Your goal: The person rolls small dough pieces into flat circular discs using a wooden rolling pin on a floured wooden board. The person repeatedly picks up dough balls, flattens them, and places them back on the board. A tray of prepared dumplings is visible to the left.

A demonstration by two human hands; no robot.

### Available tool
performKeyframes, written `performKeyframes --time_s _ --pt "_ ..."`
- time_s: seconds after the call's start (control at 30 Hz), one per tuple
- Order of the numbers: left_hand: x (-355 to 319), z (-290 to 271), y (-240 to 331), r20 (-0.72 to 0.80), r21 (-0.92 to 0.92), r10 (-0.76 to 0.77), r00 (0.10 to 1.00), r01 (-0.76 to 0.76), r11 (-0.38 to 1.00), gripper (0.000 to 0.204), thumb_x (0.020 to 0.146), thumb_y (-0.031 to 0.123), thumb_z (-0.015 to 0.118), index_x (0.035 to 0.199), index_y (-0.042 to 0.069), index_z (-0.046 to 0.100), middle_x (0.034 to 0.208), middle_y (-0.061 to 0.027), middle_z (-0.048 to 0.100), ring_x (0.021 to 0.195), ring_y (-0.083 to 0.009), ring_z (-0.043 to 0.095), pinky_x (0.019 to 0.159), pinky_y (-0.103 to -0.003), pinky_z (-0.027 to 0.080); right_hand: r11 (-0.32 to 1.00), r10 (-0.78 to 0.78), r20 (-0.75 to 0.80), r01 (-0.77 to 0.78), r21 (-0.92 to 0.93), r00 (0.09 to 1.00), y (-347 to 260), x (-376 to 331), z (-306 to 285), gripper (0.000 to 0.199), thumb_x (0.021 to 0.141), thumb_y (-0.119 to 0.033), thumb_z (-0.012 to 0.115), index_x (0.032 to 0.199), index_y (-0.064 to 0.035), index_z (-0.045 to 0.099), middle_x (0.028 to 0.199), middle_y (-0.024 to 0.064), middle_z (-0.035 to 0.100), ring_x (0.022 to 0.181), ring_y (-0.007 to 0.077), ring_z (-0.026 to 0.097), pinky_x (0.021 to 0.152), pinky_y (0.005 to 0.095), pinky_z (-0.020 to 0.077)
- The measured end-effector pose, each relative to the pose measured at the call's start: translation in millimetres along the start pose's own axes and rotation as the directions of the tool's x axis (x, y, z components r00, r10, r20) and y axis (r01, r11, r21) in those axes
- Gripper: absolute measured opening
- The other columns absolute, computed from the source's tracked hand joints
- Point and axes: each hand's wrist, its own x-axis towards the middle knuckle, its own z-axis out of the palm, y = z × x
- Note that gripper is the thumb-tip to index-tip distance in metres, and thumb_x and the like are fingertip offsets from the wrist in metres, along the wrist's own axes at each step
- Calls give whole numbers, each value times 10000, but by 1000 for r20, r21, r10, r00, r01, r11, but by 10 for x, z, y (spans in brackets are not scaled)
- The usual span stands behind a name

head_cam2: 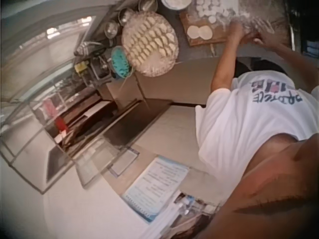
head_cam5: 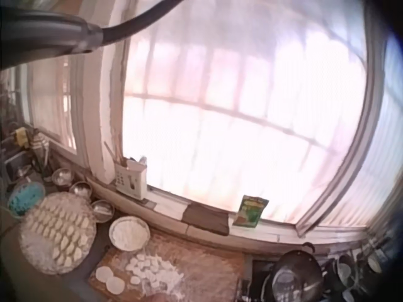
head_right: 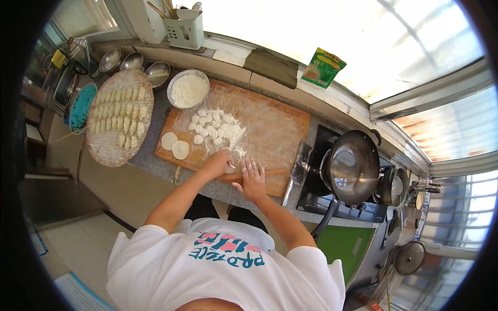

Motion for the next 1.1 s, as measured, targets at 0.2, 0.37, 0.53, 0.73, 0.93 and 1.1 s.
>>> performKeyframes --time_s 0.2,0.37,0.53,0.73,0.93,1.1 --pt "29 -37 68 -137 -35 -49 989 45 998 95 801 149 723 794 56 740 901 -142 680 969 -353 643 866 -432 520 996 33 -22 -31 89 999 135 424 38 948 895 -584 615 1563 12 307 1563 232 399 1467 382 365 1190 562 253" --pt "89 -228 191 45 -8 -345 938 345 938 108 775 138 718 825 44 734 929 -146 690 965 -366 644 864 -440 522 998 50 -59 -46 53 997 182 670 36 952 897 -611 598 1566 1 311 1556 221 415 1471 379 361 1190 577 252" --pt "52 -9 -21 -58 57 69 996 -66 996 108 799 141 708 800 33 710 926 -158 687 960 -368 654 845 -461 522 998 -54 27 53 34 998 76 -49 27 964 888 -617 607 1573 -8 307 1579 214 381 1491 394 319 1196 588 236" --pt "77 -79 154 -105 -30 -177 979 175 984 120 818 152 691 817 32 703 907 -173 684 936 -381 657 822 -481 520 995 52 18 -54 82 998 188 564 15 954 899 -617 595 1574 -10 301 1586 218 372 1492 378 324 1209 556 239" --pt "141 -105 126 25 -25 -327 945 328 944 95 818 126 678 819 47 731 894 -200 701 892 -403 675 787 -491 538 999 9 -1 -9 43 1000 146 481 -15 956 907 -617 584 1572 6 296 1590 220 367 1499 380 313 1212 546 238" --pt "133 -107 68 122 57 -138 983 132 990 103 808 126 693 836 44 749 927 -214 709 916 -397 684 802 -486 541 1000 -24 14 24 16 1000 51 9 -19 959 895 -607 601 1570 6 302 1585 221 375 1492 397 317 1198 545 252"
